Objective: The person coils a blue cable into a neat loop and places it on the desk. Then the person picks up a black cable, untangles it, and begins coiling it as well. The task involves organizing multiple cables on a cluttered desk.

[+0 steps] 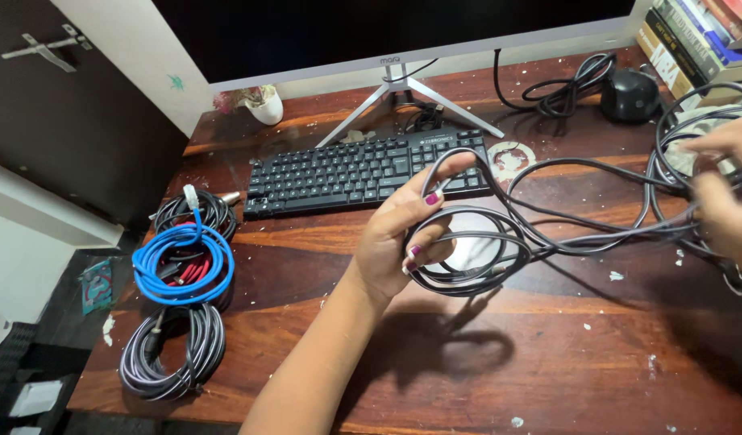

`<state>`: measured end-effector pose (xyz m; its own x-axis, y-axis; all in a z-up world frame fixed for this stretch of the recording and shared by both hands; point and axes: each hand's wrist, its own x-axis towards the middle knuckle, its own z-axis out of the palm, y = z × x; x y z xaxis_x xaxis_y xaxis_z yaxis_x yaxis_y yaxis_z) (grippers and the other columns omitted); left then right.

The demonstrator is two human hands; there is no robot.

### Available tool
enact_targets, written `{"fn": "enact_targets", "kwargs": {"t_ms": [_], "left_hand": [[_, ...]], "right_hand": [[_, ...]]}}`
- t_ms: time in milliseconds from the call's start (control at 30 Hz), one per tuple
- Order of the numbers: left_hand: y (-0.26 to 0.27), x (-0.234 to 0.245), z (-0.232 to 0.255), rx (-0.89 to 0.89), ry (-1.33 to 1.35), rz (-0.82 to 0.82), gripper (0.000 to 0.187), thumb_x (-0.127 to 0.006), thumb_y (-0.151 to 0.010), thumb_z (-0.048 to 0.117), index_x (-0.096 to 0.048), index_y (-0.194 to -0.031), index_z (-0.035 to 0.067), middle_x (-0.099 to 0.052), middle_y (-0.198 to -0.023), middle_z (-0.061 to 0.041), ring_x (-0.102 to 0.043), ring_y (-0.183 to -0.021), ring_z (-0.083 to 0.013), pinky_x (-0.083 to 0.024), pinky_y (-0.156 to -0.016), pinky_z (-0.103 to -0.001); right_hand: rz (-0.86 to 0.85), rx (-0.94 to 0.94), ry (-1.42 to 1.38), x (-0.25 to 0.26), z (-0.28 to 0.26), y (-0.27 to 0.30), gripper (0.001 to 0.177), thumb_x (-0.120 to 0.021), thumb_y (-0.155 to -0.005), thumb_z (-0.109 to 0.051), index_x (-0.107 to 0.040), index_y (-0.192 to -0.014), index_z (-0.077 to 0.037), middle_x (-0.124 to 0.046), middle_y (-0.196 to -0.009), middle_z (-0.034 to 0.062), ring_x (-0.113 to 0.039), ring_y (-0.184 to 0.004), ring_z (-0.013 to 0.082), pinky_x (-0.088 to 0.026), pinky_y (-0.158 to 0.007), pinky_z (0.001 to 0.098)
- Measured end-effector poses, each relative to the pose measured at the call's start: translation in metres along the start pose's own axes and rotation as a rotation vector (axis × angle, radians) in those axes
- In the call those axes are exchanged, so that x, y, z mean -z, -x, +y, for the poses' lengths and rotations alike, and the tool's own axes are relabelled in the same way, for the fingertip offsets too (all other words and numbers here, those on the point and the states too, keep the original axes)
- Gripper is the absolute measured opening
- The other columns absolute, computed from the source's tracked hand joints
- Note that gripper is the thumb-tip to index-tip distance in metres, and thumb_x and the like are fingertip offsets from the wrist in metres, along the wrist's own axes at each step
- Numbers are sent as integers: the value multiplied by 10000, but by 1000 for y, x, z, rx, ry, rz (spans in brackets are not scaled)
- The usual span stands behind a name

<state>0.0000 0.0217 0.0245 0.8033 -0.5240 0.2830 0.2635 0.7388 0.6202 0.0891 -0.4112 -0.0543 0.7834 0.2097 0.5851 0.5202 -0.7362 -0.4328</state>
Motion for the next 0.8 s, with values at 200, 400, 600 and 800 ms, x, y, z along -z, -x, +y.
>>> {"fn": "enact_targets", "kwargs": {"t_ms": [200, 400, 600, 800], "left_hand": [[5, -19, -4, 141, 8, 7, 666, -567, -976, 56, -322, -1592, -10, -602, -781, 8, -372, -455, -13, -300, -437, -162], [8, -31, -11, 252, -82, -139, 764, -599, -995, 87, -252, -1673, 31, -613, -842, 17, -412, -502, -16, -303, -458, -161], [10, -32, -24, 355, -99, -175, 767, -596, -1027, 59, -208, -1688, 50, -610, -887, 16, -432, -548, -9, -323, -481, -171], [11, -32, -24, 441, -127, -269, 860, -620, -1030, 53, -134, -1733, 144, -624, -947, -26, -484, -581, -18, -363, -509, -178]], "right_hand": [[-200, 193, -306, -12, -174, -6, 319, -701, -830, -18, -697, -1146, -59, -700, -1150, 101, -688, -1078, 221, -552, -927, 342], [-185, 224, -403, -20, -194, -7, 438, -732, -766, -38, -644, -1195, -33, -689, -1154, 127, -732, -903, 176, -581, -823, 320], [-14, 434, -244, -33, -191, 10, 369, -805, -793, -62, -629, -1117, -55, -652, -1147, 134, -698, -1006, 279, -563, -844, 352], [-35, 411, -278, -42, -191, 9, 421, -827, -795, -135, -611, -1132, -3, -512, -1197, 143, -606, -1075, 286, -571, -879, 349]]}}
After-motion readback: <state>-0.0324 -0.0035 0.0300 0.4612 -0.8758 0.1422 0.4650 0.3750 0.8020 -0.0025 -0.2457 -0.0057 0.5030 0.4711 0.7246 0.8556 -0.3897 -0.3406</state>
